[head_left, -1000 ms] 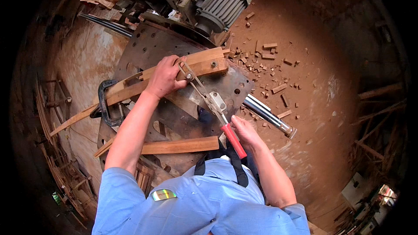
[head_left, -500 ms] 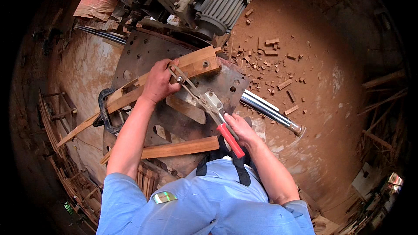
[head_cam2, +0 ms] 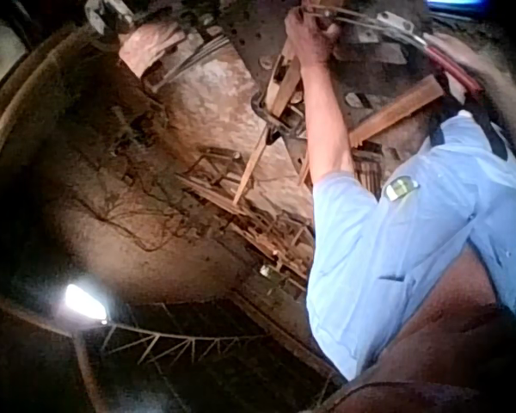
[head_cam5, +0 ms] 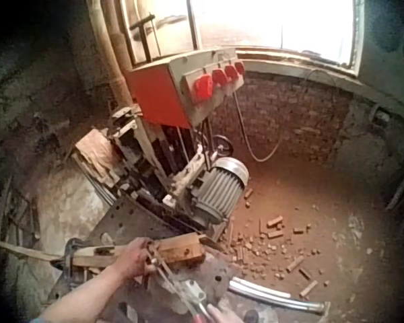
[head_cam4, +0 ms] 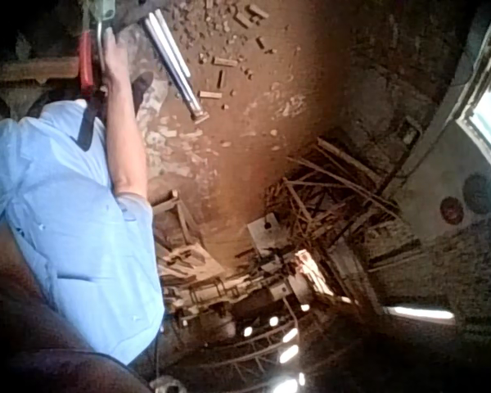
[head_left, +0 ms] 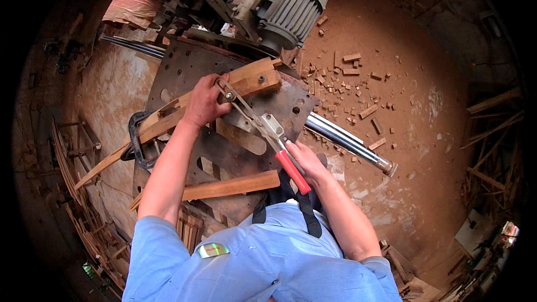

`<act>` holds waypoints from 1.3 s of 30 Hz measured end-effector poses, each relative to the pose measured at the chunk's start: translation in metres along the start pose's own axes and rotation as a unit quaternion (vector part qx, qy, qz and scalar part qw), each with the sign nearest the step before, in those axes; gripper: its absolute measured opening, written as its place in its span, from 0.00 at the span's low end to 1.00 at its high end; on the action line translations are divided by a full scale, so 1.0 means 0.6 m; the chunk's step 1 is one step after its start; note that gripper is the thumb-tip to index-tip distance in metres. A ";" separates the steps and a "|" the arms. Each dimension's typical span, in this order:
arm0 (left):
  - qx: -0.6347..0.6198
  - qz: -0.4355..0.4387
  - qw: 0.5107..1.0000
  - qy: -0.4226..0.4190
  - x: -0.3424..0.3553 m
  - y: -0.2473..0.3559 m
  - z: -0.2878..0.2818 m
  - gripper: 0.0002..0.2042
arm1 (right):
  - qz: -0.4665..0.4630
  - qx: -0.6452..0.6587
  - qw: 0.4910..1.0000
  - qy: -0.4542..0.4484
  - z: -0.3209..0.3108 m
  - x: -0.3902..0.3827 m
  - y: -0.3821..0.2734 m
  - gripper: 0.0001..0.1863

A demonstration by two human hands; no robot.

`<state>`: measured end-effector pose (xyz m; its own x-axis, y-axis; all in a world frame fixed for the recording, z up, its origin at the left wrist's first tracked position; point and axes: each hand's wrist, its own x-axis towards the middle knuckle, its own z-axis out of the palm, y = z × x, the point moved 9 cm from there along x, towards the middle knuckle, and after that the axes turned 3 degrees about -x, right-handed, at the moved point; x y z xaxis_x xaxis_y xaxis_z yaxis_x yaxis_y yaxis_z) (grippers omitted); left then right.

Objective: The person selects thin wooden strips from a stack, carries them to a circular saw, and cuts them into shorter pieces. They use a C-clamp to secure a curved wooden piece to the saw table and repeatedly cut the strips, stacking the finished pieces on the table.

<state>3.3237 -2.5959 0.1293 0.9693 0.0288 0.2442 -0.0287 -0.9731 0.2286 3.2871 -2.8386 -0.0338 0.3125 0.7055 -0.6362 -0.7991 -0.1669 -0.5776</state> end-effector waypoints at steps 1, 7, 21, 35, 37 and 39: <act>-0.003 0.000 1.000 0.003 -0.002 -0.002 0.001 0.31 | -0.003 0.006 1.000 -0.008 0.003 -0.002 -0.002 0.21; -0.013 -0.032 0.999 -0.010 -0.006 -0.010 0.007 0.30 | -0.001 -0.041 0.999 0.010 -0.007 0.003 0.007 0.23; -0.036 -0.123 0.986 -0.107 0.018 -0.029 0.007 0.35 | 0.005 -0.042 0.999 0.015 0.008 -0.033 -0.015 0.25; -0.158 -0.134 0.965 -0.161 0.060 -0.079 0.019 0.18 | 0.007 -0.204 0.978 0.037 -0.005 -0.047 -0.048 0.21; -0.135 -0.146 0.954 -0.225 0.070 -0.079 0.029 0.20 | 0.004 -0.226 0.973 0.043 -0.006 -0.048 -0.051 0.21; -0.137 -0.107 0.959 -0.225 0.072 -0.067 0.028 0.20 | 0.007 -0.262 0.963 0.054 -0.016 -0.049 -0.049 0.21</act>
<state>3.3710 -2.5591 0.1151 0.9654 0.0605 -0.2538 0.1803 -0.8579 0.4812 3.3063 -2.8607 -0.0031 0.3783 0.6293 -0.6789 -0.4429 -0.5209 -0.7297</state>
